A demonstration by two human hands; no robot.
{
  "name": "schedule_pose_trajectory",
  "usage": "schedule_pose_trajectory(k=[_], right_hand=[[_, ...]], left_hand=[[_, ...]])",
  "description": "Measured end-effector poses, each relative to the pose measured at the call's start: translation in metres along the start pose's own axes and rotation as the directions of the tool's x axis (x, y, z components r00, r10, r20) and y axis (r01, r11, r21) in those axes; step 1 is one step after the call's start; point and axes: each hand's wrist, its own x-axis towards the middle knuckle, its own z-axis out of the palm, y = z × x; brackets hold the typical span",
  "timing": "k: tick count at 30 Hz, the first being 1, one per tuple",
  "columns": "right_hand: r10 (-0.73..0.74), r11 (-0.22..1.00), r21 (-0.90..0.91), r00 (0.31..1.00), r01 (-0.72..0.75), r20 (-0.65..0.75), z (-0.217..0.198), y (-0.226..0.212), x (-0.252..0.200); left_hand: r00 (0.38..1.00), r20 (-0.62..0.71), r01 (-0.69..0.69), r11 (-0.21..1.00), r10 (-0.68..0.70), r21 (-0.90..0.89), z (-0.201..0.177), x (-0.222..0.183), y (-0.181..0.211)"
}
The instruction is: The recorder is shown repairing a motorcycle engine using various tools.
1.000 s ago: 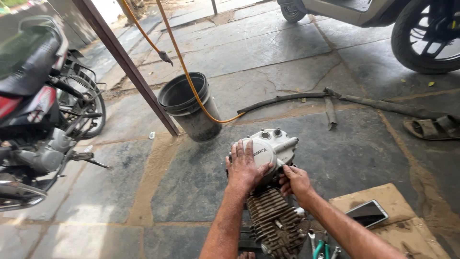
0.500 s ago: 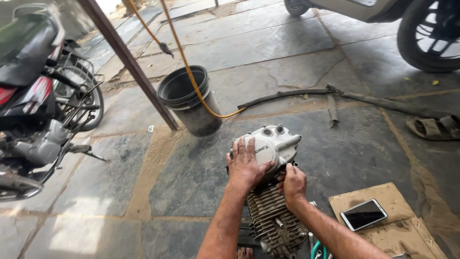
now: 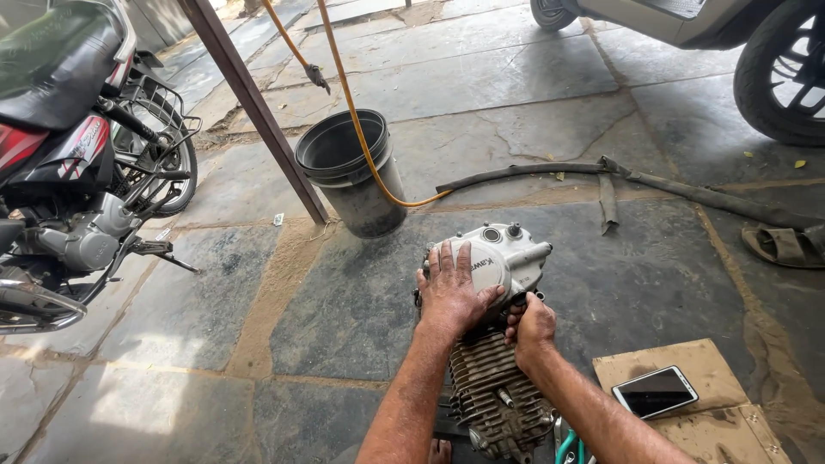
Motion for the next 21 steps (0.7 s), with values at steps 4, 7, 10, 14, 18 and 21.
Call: schedule_pose_trajectory(k=[4, 7, 10, 14, 18, 21], right_hand=[[-0.109, 0.981, -0.147, 0.989, 0.124, 0.104, -0.014, -0.007, 0.006], [-0.357, 0.730, -0.584, 0.927, 0.355, 0.117, -0.019, -0.021, -0.016], [-0.739, 0.217, -0.684, 0.575, 0.696, 0.350, -0.027, -0.030, -0.031], [-0.699, -0.162, -0.680, 0.404, 0.715, 0.591, -0.026, -0.047, -0.054], [-0.667, -0.373, -0.649, 0.295, 0.663, 0.684, -0.031, -0.047, -0.044], [-0.666, -0.449, -0.601, 0.200, 0.661, 0.719, -0.029, -0.050, -0.046]], left_hand=[[1.000, 0.015, 0.010, 1.000, -0.010, 0.005, -0.006, -0.003, 0.002], [1.000, 0.005, -0.012, 1.000, 0.012, -0.001, -0.005, -0.002, 0.000], [1.000, -0.001, -0.009, 1.000, 0.009, -0.002, -0.004, -0.003, 0.000], [1.000, -0.010, -0.029, 0.999, 0.029, -0.018, -0.003, -0.004, -0.002], [0.999, -0.017, -0.036, 0.999, 0.036, -0.015, 0.000, -0.002, -0.002], [0.999, -0.014, -0.033, 0.999, 0.033, -0.030, -0.009, -0.007, 0.001]])
